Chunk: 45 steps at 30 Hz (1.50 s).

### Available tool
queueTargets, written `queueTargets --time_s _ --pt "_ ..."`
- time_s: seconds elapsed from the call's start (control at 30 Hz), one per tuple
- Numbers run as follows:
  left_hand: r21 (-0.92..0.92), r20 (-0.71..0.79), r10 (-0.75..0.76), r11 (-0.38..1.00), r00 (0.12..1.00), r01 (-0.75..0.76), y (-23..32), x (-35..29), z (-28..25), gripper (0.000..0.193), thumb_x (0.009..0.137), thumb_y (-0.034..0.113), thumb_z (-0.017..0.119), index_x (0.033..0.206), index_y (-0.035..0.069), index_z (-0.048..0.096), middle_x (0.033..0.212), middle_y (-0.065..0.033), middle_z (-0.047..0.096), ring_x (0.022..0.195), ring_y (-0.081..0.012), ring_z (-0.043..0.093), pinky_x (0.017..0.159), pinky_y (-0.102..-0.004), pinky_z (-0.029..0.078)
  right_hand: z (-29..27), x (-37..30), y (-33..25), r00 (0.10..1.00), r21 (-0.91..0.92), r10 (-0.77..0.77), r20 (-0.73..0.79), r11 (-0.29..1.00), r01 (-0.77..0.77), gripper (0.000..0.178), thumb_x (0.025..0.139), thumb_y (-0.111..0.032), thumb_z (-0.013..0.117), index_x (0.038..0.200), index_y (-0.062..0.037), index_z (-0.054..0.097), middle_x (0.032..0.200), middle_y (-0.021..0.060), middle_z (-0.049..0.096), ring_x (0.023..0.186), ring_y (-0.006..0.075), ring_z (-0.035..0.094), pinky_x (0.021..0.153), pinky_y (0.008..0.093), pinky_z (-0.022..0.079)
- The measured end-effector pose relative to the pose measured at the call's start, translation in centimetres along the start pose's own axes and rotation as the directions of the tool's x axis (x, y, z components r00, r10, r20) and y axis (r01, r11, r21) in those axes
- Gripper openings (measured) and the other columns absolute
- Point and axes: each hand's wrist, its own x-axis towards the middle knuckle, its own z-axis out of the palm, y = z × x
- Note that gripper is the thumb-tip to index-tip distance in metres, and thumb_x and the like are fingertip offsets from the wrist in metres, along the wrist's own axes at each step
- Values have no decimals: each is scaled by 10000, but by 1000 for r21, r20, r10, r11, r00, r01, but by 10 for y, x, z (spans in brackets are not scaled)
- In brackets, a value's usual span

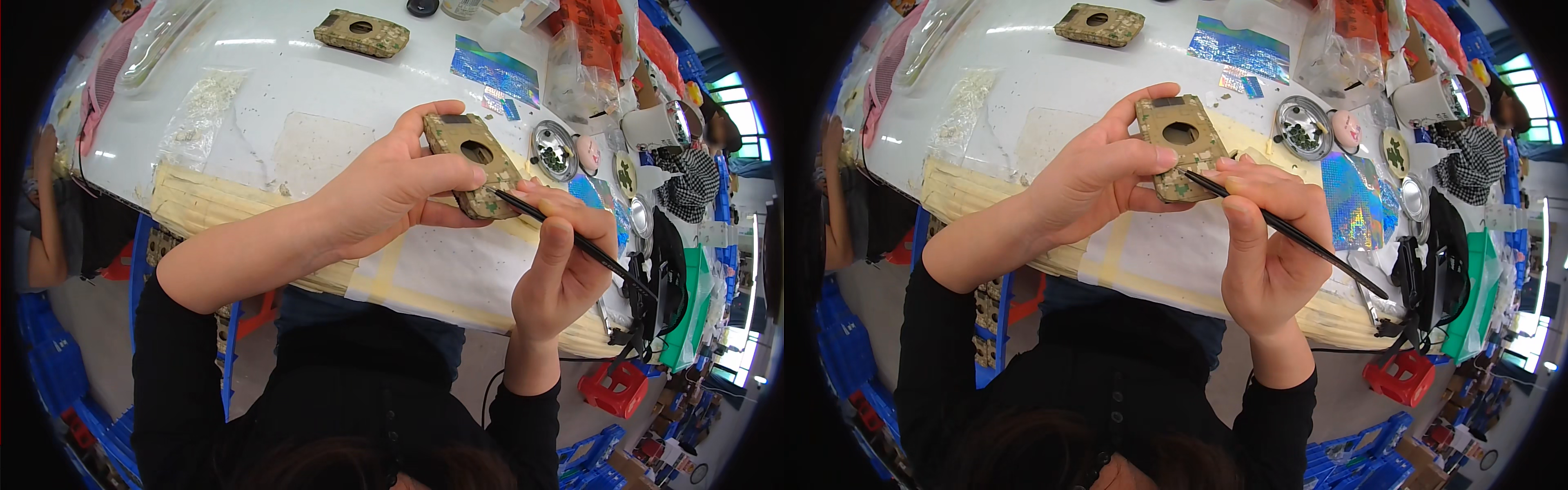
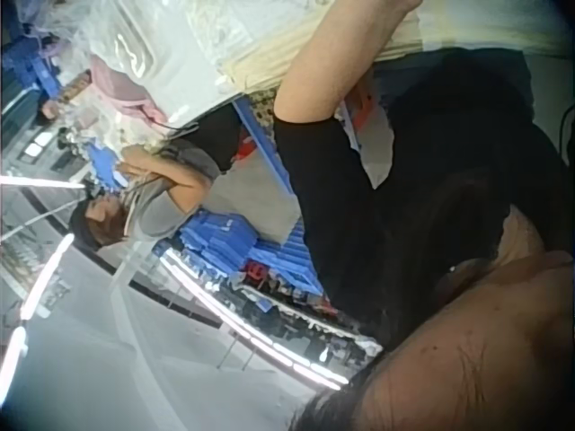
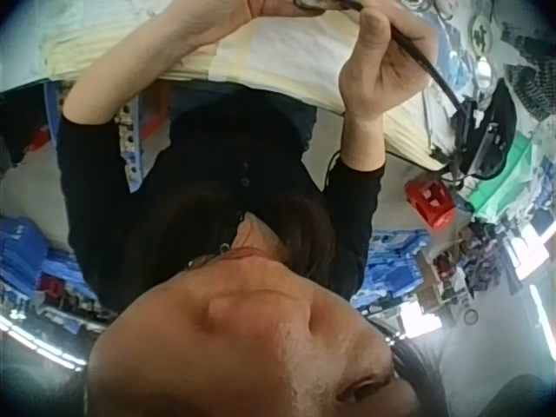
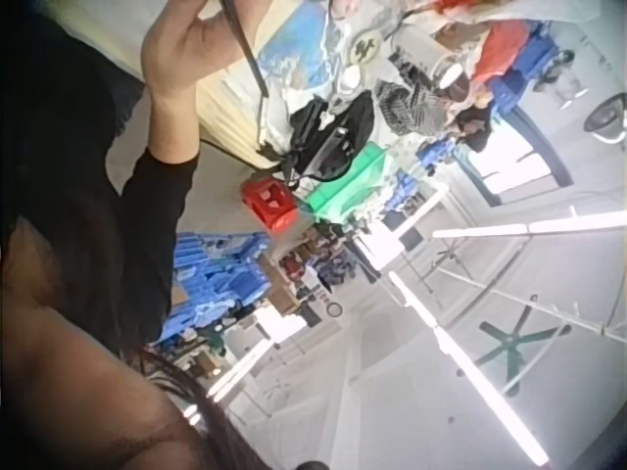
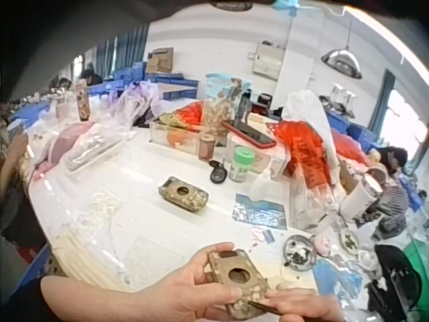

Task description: Detailed assembly of camouflage toy tank bodies using tweezers and other precision tools.

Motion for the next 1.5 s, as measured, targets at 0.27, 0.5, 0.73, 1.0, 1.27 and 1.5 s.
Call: queueTargets --time_s 0.27,0.5,0.73,1.0,1.27,1.5 --pt "-33 27 9 999 1000 -8 -1 1 -1 735 824 62 610 1369 24 119 1189 -174 453 1056 -240 556 855 -394 547 -2 -2 3 999 132 35 -29 991 -31 139 921 -112 547 945 22 517 914 140 643 936 247 619 930 419 439" --pt "-101 61 8 995 998 -2 0 0 -3 746 821 83 614 1368 27 110 1197 -173 447 1064 -249 558 869 -416 531 -2 -2 2 999 139 39 -33 990 -34 142 925 -120 542 940 20 518 914 141 644 937 246 621 933 421 437" --pt "-37 18 13 999 1000 -12 -4 -1 -2 602 888 119 495 1395 102 172 1246 -146 474 1075 -239 569 866 -416 518 -2 -2 3 999 124 20 -25 992 -17 131 916 -113 556 938 13 527 913 137 646 929 250 622 924 416 440" --pt "-32 36 20 999 999 -19 -4 0 -4 599 886 112 492 1395 103 177 1249 -151 475 1080 -239 566 871 -415 513 -1 -1 2 1000 -25 -20 3 999 20 197 951 -176 487 894 13 484 877 177 646 900 276 627 920 446 427" --pt "-32 36 24 999 999 -23 -4 -1 -3 615 883 109 498 1400 99 165 1254 -156 465 1082 -249 565 879 -418 509 -1 -2 2 1000 -29 -21 5 999 21 186 950 -165 485 900 15 488 885 179 643 901 271 621 926 451 424" --pt "-35 39 20 999 999 -19 -4 0 -4 614 884 106 495 1400 100 163 1253 -157 465 1086 -252 563 882 -424 508 -1 -2 2 1000 -24 -21 4 999 21 176 951 -158 482 906 12 486 889 178 642 901 272 622 928 450 424"
